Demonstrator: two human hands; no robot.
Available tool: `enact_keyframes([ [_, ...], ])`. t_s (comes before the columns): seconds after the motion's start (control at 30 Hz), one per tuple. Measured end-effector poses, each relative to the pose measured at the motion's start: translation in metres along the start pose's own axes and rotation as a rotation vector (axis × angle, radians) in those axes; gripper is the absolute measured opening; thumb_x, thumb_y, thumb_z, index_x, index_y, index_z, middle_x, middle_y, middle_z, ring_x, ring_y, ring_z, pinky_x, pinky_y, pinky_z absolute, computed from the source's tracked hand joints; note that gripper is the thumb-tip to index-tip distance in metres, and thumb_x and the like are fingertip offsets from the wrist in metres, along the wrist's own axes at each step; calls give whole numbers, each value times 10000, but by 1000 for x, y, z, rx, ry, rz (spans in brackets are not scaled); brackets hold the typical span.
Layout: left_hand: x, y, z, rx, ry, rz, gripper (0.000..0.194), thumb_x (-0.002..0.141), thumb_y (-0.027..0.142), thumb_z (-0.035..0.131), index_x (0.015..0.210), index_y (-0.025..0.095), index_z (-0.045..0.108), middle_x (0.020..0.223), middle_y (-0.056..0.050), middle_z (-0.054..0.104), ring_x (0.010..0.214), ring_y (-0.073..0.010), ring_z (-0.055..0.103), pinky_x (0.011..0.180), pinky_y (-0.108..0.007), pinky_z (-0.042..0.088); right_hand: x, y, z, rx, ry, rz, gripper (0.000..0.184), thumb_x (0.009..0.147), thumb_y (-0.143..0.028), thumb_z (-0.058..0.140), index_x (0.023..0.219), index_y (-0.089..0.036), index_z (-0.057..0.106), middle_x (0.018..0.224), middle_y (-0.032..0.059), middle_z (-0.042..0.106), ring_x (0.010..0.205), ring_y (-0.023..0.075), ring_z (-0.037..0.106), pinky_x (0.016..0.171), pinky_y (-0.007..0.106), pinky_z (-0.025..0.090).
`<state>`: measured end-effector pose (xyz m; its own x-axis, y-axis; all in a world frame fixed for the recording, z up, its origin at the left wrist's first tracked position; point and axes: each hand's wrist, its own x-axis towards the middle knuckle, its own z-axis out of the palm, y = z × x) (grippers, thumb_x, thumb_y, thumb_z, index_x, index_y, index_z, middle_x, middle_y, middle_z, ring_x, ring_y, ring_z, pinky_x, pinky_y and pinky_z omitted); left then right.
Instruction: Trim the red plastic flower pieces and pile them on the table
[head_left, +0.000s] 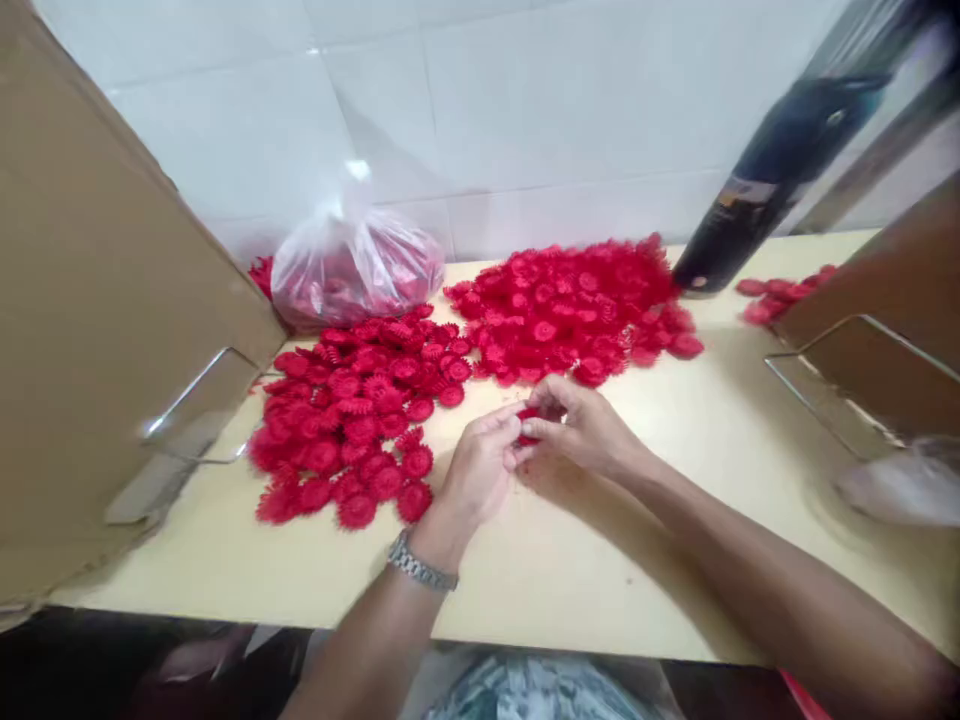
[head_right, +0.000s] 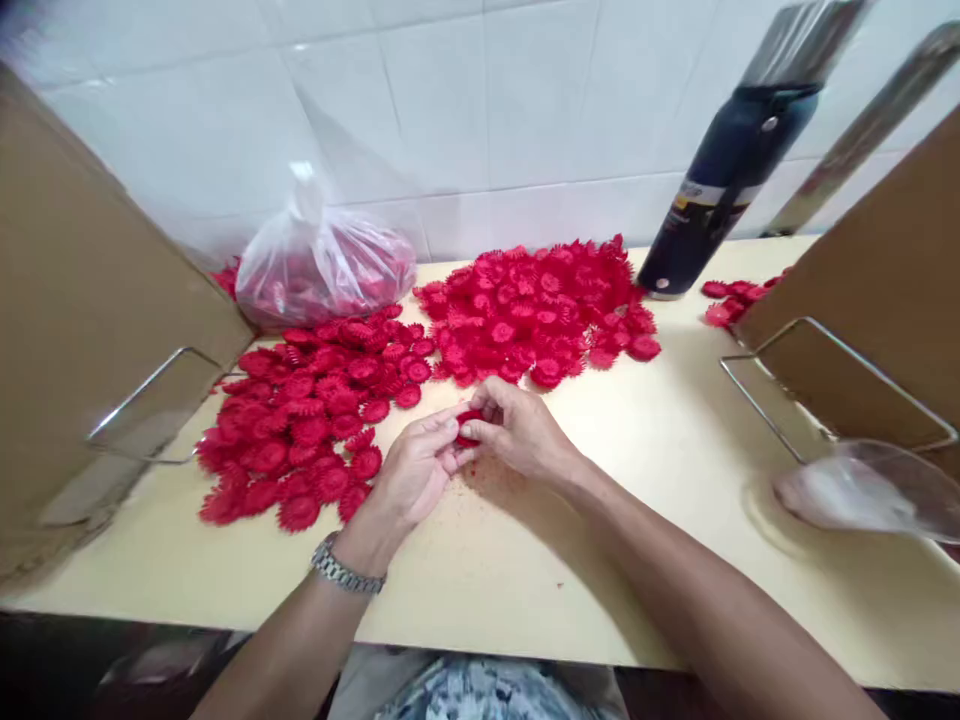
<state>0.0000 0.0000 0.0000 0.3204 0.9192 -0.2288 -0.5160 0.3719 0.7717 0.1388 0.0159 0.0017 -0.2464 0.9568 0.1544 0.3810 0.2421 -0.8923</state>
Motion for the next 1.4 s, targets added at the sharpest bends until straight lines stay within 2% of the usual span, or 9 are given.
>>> enact_keyframes([
  [0.2, -1, -2, 3, 29, 31, 12, 265, 724, 118, 568, 964, 116, 682, 987, -98, 672, 953, -189, 598, 873, -344, 449, 2, 1, 0, -39, 0, -88, 67, 740, -139, 546, 762, -183, 500, 636, -29, 549, 575, 98, 510, 535, 216, 401],
  [0.33, 0, -4, 2, 10, 48, 25, 250, 707, 120, 580, 937, 113, 680, 1005, -101, 665, 1010, -208, 581, 891, -362, 447, 2, 1, 1, -4, 18, -70, 72, 752, -125, 521, 789, -183, 500, 649, -23, 560, 576, 98, 524, 525, 210, 412],
  [0.5, 1, -4, 1, 17, 67, 22, 231, 695, 115, 575, 907, 115, 665, 971, -88, 667, 976, -192, 599, 852, -334, 479, -1, 3, 3, 12, 37, -34, 44, 791, -165, 505, 820, -177, 536, 714, 4, 590, 626, 113, 553, 559, 230, 453],
  [0.6, 3, -3, 2, 51, 42, 10, 252, 655, 92, 597, 901, 123, 647, 888, -61, 676, 864, -165, 634, 772, -287, 511, -3, 2, 5, -50, 72, -52, 59, 790, -178, 524, 843, -177, 551, 734, 11, 609, 640, 120, 563, 566, 233, 452],
  [0.8, 4, -4, 2, 225, 179, 32, 120, 672, 159, 581, 784, 118, 578, 571, 7, 609, 452, -114, 588, 439, -229, 495, -5, 0, 1, -28, 104, -37, 75, 810, -215, 500, 797, -172, 559, 649, -9, 569, 559, 96, 497, 524, 218, 403],
  [0.97, 1, -6, -2, 287, 159, 49, 159, 712, 279, 599, 748, 139, 532, 532, 30, 590, 342, -91, 521, 313, -200, 427, -3, 4, -3, -69, 146, -16, 132, 820, -248, 493, 769, -161, 578, 611, -14, 525, 546, 97, 446, 506, 225, 355],
  [1.13, 1, -7, -6, 308, 156, 33, 260, 719, 386, 620, 674, 162, 496, 442, 49, 551, 264, -60, 432, 251, -149, 286, -3, 5, -4, -38, 126, 2, 151, 830, -269, 493, 767, -159, 576, 662, 3, 552, 601, 111, 485, 556, 242, 381],
  [1.23, 2, -8, -7, 359, 190, 45, 313, 724, 438, 619, 635, 167, 491, 379, 67, 496, 238, -34, 359, 247, -136, 204, -6, 2, -4, 43, 74, -3, 179, 843, -304, 493, 767, -159, 567, 689, 17, 574, 638, 127, 527, 603, 266, 415],
  [1.4, 2, -9, -7, 485, 247, 98, 406, 734, 538, 577, 603, 163, 492, 369, 74, 451, 256, -23, 351, 268, -135, 221, -10, -5, 1, 407, -184, 21, 212, 829, -376, 557, 756, -187, 494, 628, 6, 623, 619, 152, 616, 610, 295, 481],
])
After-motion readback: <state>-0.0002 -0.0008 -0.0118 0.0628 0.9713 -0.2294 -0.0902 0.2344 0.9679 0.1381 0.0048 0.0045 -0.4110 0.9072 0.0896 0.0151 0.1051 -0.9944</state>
